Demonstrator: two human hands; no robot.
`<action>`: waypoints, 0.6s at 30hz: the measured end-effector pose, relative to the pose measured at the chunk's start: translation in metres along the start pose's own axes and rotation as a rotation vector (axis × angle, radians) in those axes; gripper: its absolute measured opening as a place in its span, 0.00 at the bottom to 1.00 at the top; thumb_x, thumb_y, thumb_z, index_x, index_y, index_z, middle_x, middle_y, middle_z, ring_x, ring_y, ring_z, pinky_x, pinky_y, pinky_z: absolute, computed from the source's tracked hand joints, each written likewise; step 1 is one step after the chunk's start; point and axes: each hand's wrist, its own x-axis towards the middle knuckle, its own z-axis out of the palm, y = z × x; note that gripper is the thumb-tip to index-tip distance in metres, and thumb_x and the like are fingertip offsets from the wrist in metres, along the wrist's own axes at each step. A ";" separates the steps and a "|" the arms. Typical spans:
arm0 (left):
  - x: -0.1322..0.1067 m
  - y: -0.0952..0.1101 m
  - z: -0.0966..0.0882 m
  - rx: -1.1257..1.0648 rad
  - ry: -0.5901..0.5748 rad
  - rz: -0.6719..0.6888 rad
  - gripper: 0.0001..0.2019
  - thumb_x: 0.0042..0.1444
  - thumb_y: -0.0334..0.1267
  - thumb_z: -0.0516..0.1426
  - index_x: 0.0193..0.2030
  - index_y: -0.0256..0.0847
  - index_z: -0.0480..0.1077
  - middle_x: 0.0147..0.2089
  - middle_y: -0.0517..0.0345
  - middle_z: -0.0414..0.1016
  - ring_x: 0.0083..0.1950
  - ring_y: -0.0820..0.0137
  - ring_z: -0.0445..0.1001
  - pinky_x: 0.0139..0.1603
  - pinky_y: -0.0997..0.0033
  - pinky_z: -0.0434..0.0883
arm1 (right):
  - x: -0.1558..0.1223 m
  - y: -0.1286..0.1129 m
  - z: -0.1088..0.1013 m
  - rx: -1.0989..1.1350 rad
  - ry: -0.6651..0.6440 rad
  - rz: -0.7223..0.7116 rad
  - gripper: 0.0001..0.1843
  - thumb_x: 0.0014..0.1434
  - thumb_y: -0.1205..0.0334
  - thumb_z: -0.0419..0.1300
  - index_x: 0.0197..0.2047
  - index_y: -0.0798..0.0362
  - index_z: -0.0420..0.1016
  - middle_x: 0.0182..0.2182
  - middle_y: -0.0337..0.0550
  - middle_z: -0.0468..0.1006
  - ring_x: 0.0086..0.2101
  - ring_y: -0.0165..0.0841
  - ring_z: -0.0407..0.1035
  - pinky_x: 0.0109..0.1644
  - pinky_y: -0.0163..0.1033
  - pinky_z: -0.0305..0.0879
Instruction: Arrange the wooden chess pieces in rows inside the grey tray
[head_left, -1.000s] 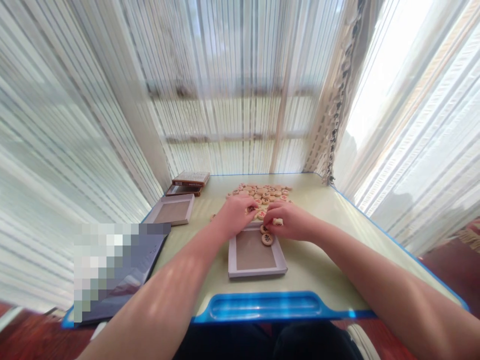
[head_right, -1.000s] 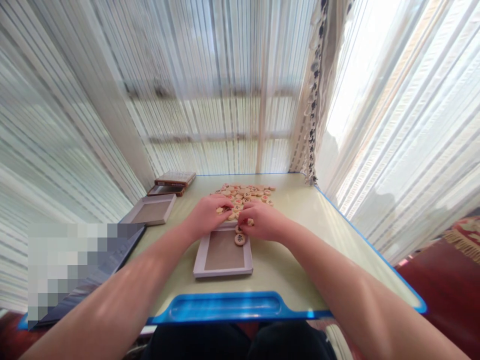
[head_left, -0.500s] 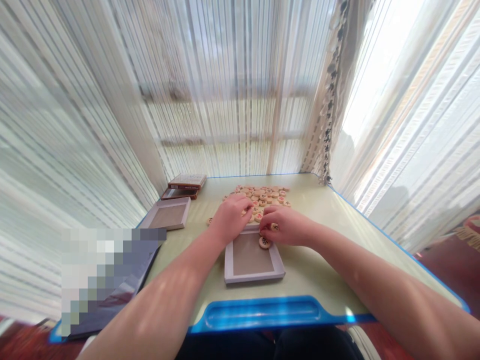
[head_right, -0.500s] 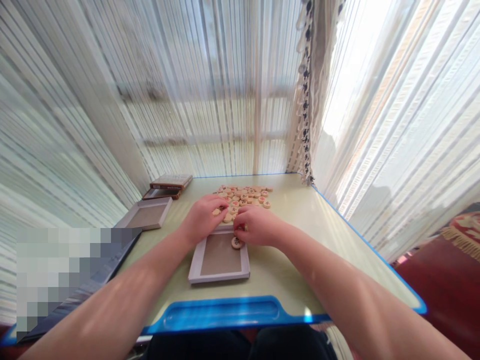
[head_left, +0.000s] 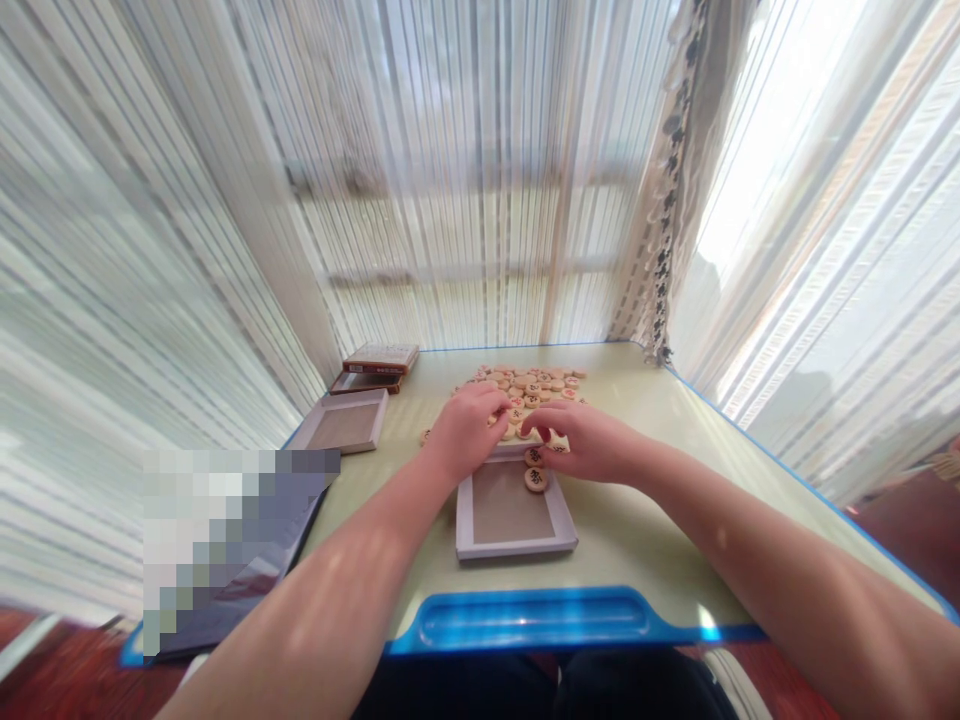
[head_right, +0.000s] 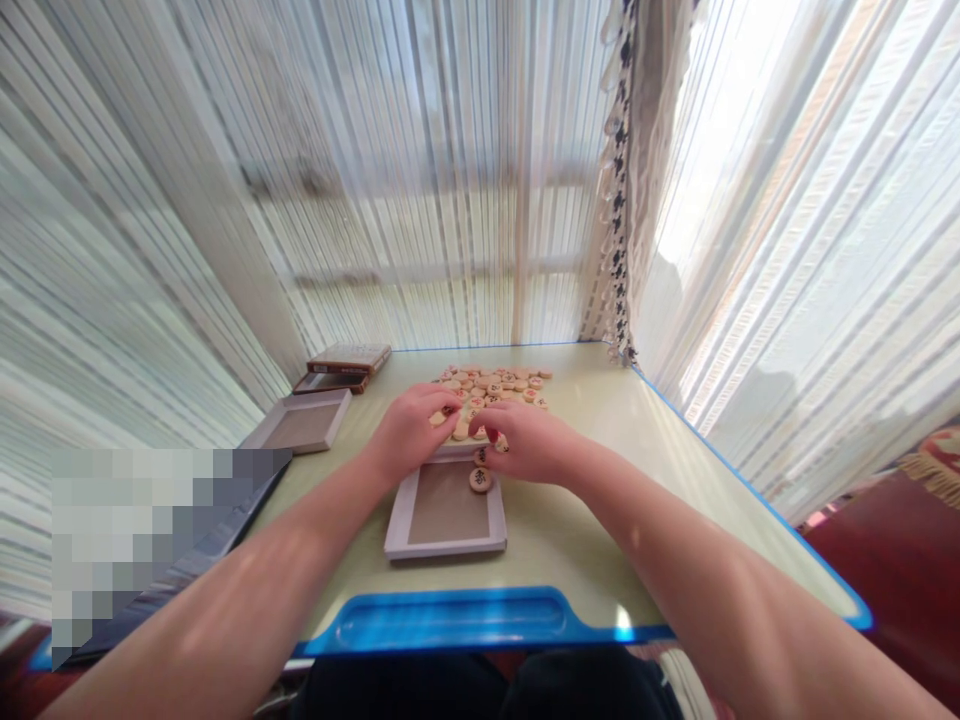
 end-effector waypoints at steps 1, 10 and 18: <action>0.000 0.000 0.000 -0.001 -0.002 -0.002 0.05 0.50 0.29 0.55 0.33 0.39 0.72 0.36 0.55 0.75 0.42 0.67 0.72 0.46 0.66 0.69 | 0.000 0.000 -0.001 -0.003 -0.006 0.007 0.12 0.48 0.68 0.57 0.38 0.51 0.72 0.30 0.40 0.72 0.32 0.31 0.64 0.36 0.36 0.59; 0.000 -0.001 -0.001 0.006 0.009 0.006 0.05 0.50 0.28 0.55 0.32 0.39 0.72 0.36 0.56 0.75 0.40 0.68 0.72 0.45 0.67 0.69 | 0.000 0.000 0.003 0.016 -0.048 -0.019 0.09 0.50 0.67 0.55 0.32 0.52 0.77 0.31 0.43 0.73 0.32 0.31 0.65 0.37 0.36 0.60; 0.001 0.001 -0.002 -0.005 0.014 0.008 0.05 0.51 0.28 0.55 0.31 0.39 0.72 0.36 0.56 0.75 0.41 0.69 0.71 0.46 0.67 0.68 | -0.001 -0.005 0.001 0.076 -0.118 0.003 0.07 0.49 0.62 0.59 0.31 0.49 0.78 0.29 0.39 0.71 0.29 0.29 0.64 0.33 0.34 0.59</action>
